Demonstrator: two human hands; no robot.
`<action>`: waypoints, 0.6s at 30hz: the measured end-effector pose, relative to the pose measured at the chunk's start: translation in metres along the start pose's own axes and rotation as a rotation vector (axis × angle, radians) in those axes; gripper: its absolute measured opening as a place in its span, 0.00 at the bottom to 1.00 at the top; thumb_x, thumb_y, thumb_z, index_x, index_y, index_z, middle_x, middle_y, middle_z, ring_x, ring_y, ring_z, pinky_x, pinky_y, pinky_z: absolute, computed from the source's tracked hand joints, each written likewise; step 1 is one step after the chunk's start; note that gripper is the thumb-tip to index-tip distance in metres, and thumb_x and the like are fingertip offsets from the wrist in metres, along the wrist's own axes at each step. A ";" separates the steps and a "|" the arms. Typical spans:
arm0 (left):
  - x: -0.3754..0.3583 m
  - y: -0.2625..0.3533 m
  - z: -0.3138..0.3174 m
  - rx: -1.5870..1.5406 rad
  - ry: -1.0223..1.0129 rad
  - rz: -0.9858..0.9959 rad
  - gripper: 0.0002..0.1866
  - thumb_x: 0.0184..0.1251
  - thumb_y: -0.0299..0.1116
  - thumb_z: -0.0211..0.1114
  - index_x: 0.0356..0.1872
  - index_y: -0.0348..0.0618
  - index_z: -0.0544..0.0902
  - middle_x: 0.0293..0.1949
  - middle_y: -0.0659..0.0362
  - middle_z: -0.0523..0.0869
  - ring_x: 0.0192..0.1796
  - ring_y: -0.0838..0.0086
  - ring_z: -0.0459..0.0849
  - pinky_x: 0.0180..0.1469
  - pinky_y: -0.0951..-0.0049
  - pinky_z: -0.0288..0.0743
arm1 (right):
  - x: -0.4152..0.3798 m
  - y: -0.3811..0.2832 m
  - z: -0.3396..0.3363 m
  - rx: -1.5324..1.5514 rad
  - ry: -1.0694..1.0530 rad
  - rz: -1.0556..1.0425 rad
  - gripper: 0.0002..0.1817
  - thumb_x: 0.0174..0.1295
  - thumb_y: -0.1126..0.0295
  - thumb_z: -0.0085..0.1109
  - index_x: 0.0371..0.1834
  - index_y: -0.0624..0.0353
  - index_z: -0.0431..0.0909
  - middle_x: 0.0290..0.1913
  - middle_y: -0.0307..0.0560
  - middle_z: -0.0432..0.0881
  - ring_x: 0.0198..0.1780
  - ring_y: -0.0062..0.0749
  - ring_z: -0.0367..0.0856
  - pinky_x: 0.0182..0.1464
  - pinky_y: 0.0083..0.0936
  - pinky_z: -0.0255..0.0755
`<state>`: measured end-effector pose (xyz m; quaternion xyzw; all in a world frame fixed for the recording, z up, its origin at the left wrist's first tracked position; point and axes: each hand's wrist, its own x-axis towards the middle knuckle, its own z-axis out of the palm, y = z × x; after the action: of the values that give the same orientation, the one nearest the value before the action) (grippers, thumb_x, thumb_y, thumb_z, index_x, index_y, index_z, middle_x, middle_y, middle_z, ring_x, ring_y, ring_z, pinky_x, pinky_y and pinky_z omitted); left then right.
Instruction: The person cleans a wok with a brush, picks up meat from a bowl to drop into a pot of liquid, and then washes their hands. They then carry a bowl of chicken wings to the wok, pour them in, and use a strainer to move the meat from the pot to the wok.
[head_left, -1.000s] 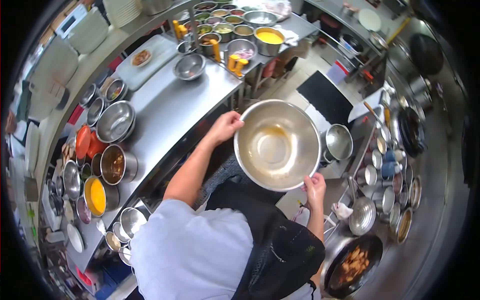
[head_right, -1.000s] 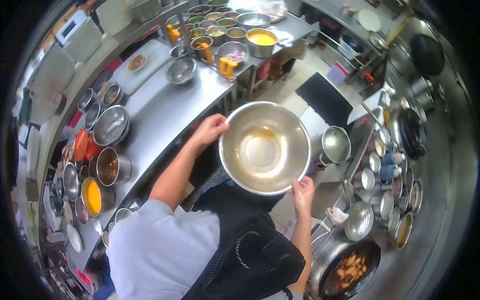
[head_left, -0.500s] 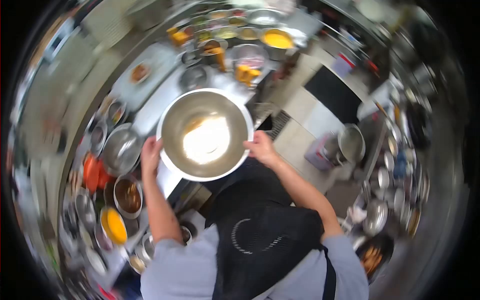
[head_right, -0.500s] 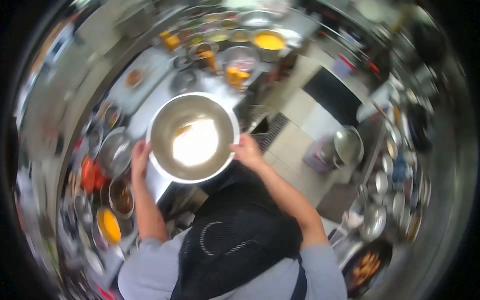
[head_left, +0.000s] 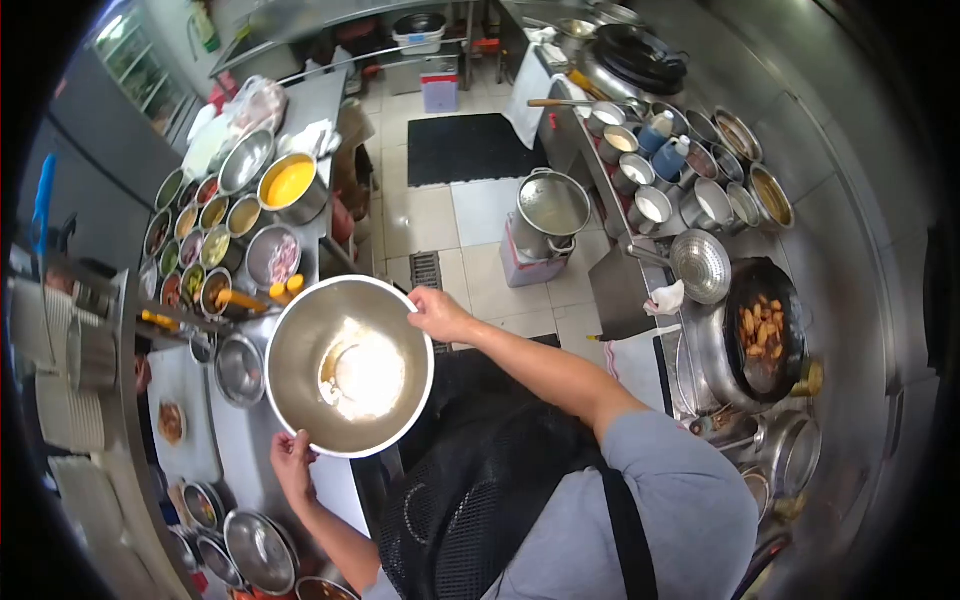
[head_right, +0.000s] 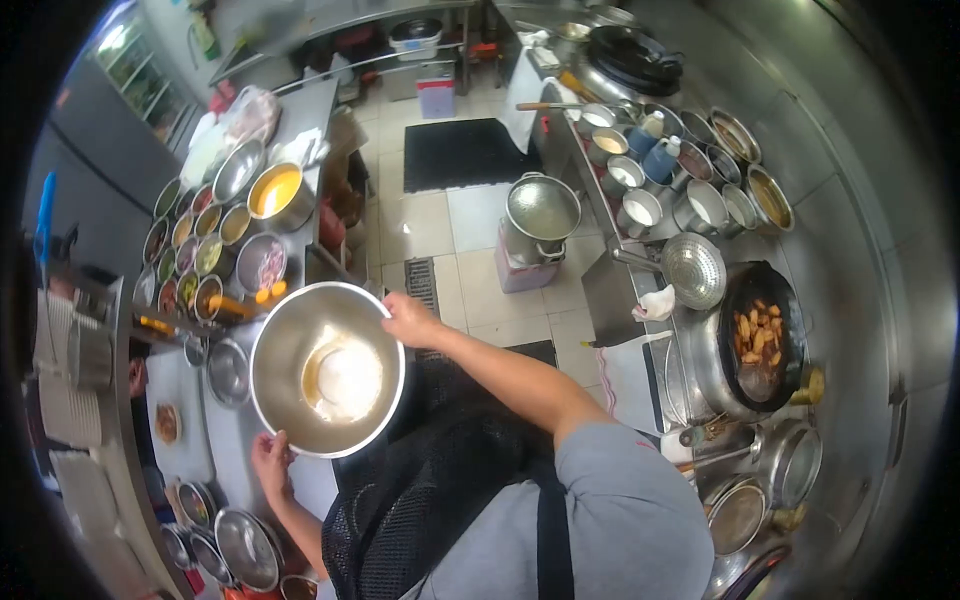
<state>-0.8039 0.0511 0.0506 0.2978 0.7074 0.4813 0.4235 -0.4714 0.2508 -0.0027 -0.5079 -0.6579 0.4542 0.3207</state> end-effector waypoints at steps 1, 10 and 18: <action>0.015 0.005 0.022 0.022 -0.026 0.000 0.12 0.63 0.31 0.68 0.31 0.46 0.70 0.24 0.65 0.74 0.24 0.83 0.72 0.24 0.83 0.68 | 0.003 0.002 -0.021 -0.012 0.058 -0.013 0.14 0.56 0.70 0.60 0.44 0.66 0.77 0.31 0.48 0.83 0.35 0.32 0.82 0.41 0.30 0.76; 0.146 0.040 0.250 0.140 -0.409 0.167 0.10 0.65 0.28 0.65 0.31 0.43 0.71 0.23 0.65 0.75 0.22 0.84 0.71 0.22 0.83 0.64 | 0.000 0.061 -0.199 -0.048 0.489 0.186 0.16 0.55 0.71 0.57 0.45 0.66 0.77 0.36 0.60 0.84 0.39 0.48 0.84 0.44 0.37 0.76; 0.163 0.134 0.408 0.183 -0.710 0.316 0.08 0.64 0.30 0.66 0.33 0.37 0.77 0.24 0.65 0.78 0.25 0.84 0.73 0.26 0.82 0.66 | -0.027 0.094 -0.309 -0.164 0.897 0.236 0.18 0.56 0.72 0.60 0.50 0.64 0.78 0.42 0.56 0.84 0.43 0.40 0.84 0.47 0.33 0.75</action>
<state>-0.5163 0.4095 0.0522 0.5872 0.5027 0.3424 0.5340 -0.1554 0.3155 0.0298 -0.7492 -0.4256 0.1698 0.4783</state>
